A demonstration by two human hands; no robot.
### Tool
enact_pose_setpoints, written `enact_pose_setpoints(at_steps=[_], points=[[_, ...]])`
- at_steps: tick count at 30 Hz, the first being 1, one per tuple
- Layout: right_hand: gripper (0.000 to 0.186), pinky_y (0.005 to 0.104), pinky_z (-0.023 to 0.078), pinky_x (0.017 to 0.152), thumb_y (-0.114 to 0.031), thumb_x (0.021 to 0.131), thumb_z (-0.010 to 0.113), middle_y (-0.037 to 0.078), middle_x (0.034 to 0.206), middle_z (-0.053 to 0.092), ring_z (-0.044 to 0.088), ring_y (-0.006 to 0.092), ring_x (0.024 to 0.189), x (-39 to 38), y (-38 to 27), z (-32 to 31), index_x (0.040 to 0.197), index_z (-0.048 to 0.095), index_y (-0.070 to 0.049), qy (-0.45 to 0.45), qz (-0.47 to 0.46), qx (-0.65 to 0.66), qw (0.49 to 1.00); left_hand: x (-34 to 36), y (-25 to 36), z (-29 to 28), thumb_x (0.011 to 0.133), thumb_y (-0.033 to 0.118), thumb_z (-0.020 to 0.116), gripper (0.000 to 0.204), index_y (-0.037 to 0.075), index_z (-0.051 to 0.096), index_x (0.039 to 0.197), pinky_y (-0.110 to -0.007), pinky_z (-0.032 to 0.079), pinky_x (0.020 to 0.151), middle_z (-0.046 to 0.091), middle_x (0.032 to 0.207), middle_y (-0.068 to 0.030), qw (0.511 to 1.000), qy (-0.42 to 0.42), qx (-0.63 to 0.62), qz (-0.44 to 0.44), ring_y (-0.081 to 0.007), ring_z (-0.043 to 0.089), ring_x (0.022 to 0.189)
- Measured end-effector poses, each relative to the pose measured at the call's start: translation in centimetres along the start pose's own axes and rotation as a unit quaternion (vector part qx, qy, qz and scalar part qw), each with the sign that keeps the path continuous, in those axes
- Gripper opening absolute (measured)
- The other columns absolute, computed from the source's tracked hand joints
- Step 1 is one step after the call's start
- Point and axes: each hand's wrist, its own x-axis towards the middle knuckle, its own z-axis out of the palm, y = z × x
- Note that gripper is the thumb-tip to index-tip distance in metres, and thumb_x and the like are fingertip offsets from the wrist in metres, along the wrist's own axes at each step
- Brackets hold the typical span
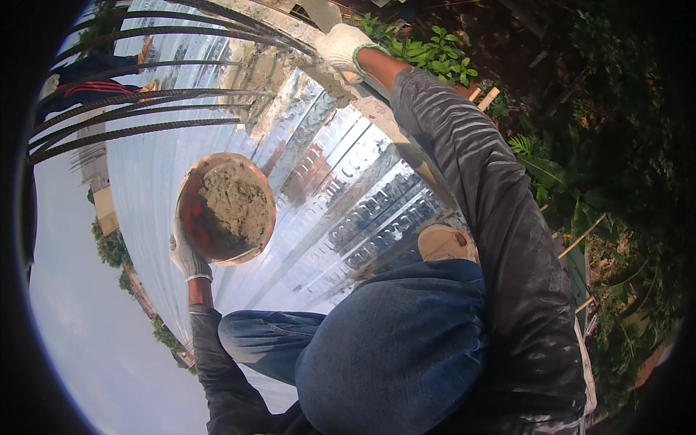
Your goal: The person scoops cement from a bucket with a trowel and applies it to the edge of a corrugated metal roof. The person repeatedly smooths the cement along the roof edge while standing on the roof.
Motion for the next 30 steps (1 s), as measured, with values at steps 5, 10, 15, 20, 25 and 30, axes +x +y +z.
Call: enact_pose_setpoints(at_steps=[5, 10, 15, 20, 25, 30], points=[[0.057, 0.053, 0.058, 0.084, -0.045, 0.1, 0.059, 0.027, 0.116, 0.079, 0.075, 0.0412, 0.092, 0.4, -5.4, -3.1, 0.113, 0.077, 0.007, -0.066, -0.007, 0.017, 0.998, 0.1, -0.3, -1.7, 0.112, 0.025, 0.071, 0.027, -0.002, 0.076, 0.109, -0.033, 0.059, 0.079, 0.078, 0.103, -0.0079, 1.0, 0.0, -0.006, 0.011, -0.0156, 0.071, 0.088], [0.055, 0.0493, 0.058, 0.077, -0.045, 0.103, 0.058, 0.021, 0.095, 0.077, 0.072, 0.0356, 0.078, 2.4, -2.6, -1.3, 0.106, 0.078, 0.006, -0.106, -0.083, -0.109, 0.985, 0.2, 0.0, -0.3, 0.112, 0.024, 0.071, 0.027, -0.002, 0.076, 0.11, -0.033, 0.06, 0.081, 0.078, 0.103, -0.0079, 1.0, 0.0, 0.003, 0.006, -0.0158, 0.071, 0.089], [0.05, 0.0512, 0.059, 0.085, -0.039, 0.102, 0.056, 0.025, 0.105, 0.08, 0.078, 0.0401, 0.09, -0.4, -5.1, -3.8, 0.111, 0.079, 0.005, -0.049, -0.028, -0.081, 0.995, -0.7, 0.4, -0.8, 0.112, 0.025, 0.072, 0.028, -0.002, 0.076, 0.11, -0.033, 0.061, 0.082, 0.078, 0.103, -0.008, 1.0, -0.01, -0.013, 0.017, -0.0156, 0.072, 0.09], [0.057, 0.0542, 0.058, 0.091, -0.043, 0.102, 0.055, 0.03, 0.115, 0.078, 0.078, 0.045, 0.102, -1.6, -3.6, -3.1, 0.119, 0.077, 0.006, -0.157, -0.022, -0.134, 0.978, 0.1, -0.3, -0.9, 0.111, 0.028, 0.074, 0.031, -0.003, 0.077, 0.111, -0.032, 0.06, 0.083, 0.079, 0.103, -0.0076, 0.999, 0.011, 0.042, 0.012, -0.0147, 0.072, 0.091], [0.058, 0.055, 0.058, 0.096, -0.046, 0.105, 0.051, 0.032, 0.113, 0.076, 0.074, 0.0499, 0.106, -9.4, -2.5, -4.2, 0.112, 0.078, 0.005, -0.021, -0.01, -0.137, 0.99, 0.2, -0.2, -0.8, 0.11, 0.027, 0.074, 0.031, -0.004, 0.077, 0.112, -0.032, 0.06, 0.081, 0.079, 0.102, -0.0074, 1.0, -0.003, 0.023, 0.021, -0.0142, 0.072, 0.089], [0.05, 0.056, 0.057, 0.096, -0.043, 0.106, 0.052, 0.031, 0.109, 0.077, 0.075, 0.0481, 0.107, -17.7, -2.5, -4.5, 0.111, 0.077, 0.001, -0.057, -0.006, -0.187, 0.981, 0.7, -0.8, -1.1, 0.109, 0.027, 0.075, 0.031, -0.004, 0.077, 0.112, -0.032, 0.06, 0.08, 0.079, 0.102, -0.0079, 1.0, -0.002, 0.016, 0.018, -0.0145, 0.072, 0.089]])
